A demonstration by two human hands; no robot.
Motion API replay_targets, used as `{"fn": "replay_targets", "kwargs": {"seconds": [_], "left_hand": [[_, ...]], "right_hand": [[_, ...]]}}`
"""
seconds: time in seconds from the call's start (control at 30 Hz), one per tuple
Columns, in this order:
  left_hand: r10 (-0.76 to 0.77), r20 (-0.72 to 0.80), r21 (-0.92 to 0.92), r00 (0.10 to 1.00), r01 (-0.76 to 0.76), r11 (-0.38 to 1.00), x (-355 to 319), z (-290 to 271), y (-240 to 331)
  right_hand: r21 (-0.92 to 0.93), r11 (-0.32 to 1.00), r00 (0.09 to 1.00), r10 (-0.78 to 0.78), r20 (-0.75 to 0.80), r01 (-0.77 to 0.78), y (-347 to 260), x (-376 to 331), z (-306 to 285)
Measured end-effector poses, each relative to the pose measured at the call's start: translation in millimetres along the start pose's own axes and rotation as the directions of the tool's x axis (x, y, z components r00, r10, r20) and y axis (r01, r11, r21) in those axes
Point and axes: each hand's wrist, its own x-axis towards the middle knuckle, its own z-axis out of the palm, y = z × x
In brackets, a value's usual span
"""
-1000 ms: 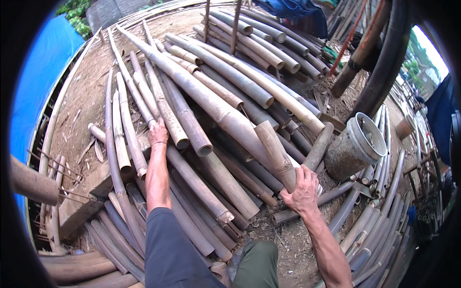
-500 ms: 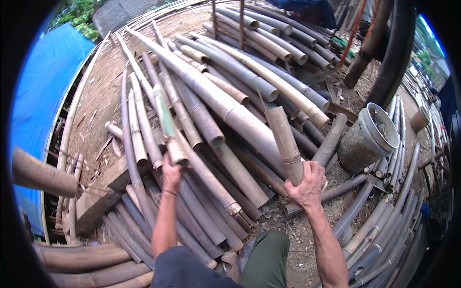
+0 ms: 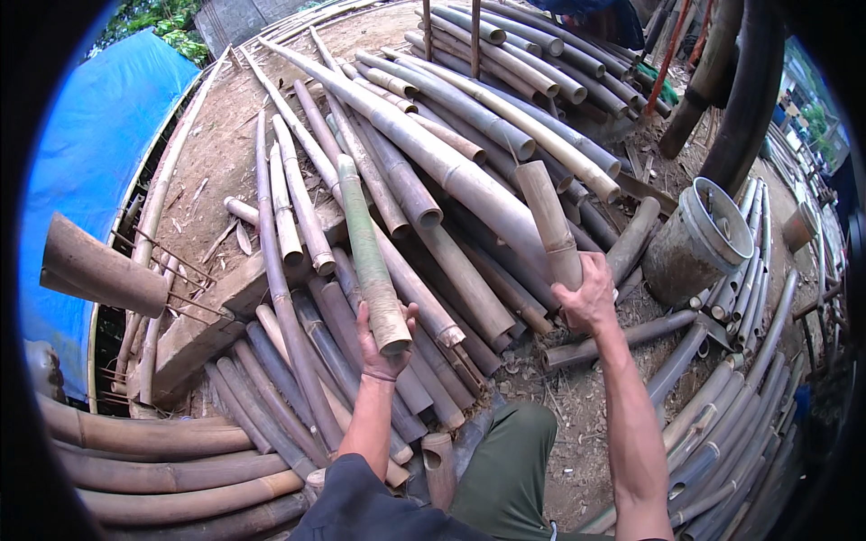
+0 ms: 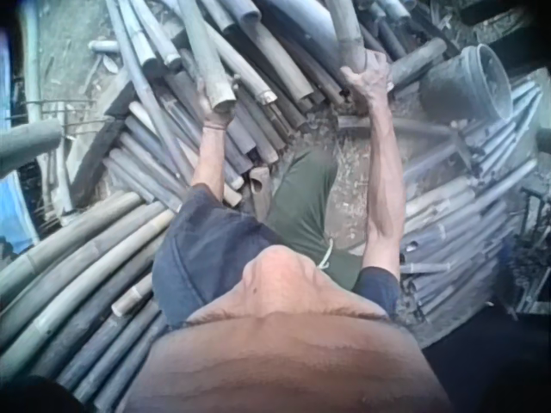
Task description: The person carves holes into a bamboo pole with a hand tool, measures a bamboo section with a tape measure, and cuts it with a hand saw.
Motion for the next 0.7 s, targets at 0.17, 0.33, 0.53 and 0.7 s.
{"fn": "replay_targets", "kwargs": {"seconds": [0.17, 0.33, 0.53, 0.7], "left_hand": [[-0.107, -0.073, 0.319, 0.992, 0.125, 0.939, -48, -4, -9], [0.118, -0.252, 0.711, 0.961, 0.101, 0.696, -43, 8, -61], [0.351, 0.031, 0.908, 0.936, -0.172, 0.381, -115, 16, -223], [0.123, 0.441, 0.897, 0.889, -0.434, -0.084, -189, 104, -387]], "right_hand": [[0.161, 0.986, 0.990, -0.025, -0.136, 0.047, 18, -74, -81], [0.172, 0.919, 0.923, 0.373, -0.090, -0.354, 114, -244, -185], [0.059, 0.440, 0.444, 0.883, 0.154, -0.896, 275, -454, -289], [0.190, 0.339, 0.353, 0.935, 0.044, -0.921, 382, -637, -351]]}}
